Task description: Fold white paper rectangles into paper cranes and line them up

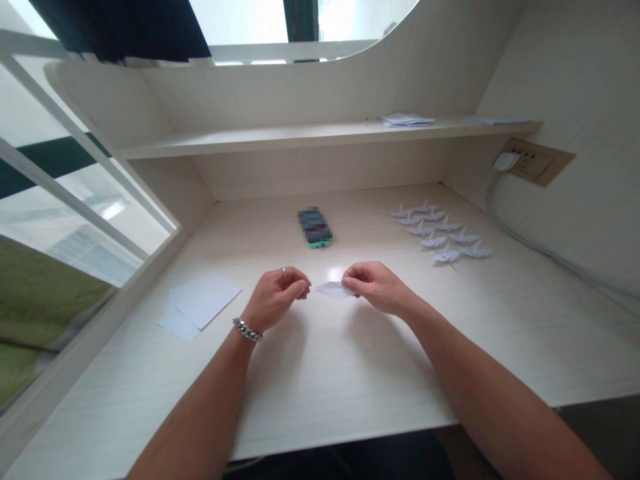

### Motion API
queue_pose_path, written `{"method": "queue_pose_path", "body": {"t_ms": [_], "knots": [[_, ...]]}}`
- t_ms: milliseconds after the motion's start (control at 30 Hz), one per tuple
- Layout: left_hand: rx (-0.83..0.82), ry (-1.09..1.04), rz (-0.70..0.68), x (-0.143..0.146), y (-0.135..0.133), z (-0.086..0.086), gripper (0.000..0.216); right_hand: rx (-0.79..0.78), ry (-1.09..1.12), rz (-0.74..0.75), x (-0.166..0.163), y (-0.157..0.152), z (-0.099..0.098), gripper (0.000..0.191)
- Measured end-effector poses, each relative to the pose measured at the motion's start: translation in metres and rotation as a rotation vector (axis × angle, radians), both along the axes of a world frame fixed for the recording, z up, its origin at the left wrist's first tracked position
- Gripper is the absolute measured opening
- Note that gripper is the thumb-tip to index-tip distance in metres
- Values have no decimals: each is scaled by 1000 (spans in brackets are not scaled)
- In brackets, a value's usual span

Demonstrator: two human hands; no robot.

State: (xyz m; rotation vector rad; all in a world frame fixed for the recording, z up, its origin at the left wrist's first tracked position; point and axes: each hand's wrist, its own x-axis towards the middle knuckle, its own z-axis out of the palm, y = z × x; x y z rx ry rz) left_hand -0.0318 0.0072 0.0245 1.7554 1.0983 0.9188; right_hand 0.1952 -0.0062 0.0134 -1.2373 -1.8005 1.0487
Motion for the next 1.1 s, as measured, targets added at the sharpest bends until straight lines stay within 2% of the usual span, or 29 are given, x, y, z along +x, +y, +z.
{"method": "queue_pose_path", "body": {"t_ms": [67,167,400,567,633,800,933,1100], "knots": [[-66,-116,54,4,1,-3,23,24,56,-46,-3,2,-5,21],[-130,-87,-12,15,-3,-9,28,68,110,-99,-11,2,-9,21],[-83,-106,-14,29,-9,-10,10,98,31,-100,-18,-7,0,20],[-64,-87,-42,30,-10,-10,13,97,1,-60,-19,-9,2,19],[-71,-116,-22,30,-10,-11,17,58,59,-72,-21,-7,-2,22],[-96,-212,39,30,-8,-15,25,-216,429,-46,-23,-3,-8,27],[-69,-238,66,30,-7,-19,25,-216,418,-58,-24,-3,-8,28],[-104,-278,31,31,-8,-18,27,-227,466,-89,-25,-4,-7,26]]}}
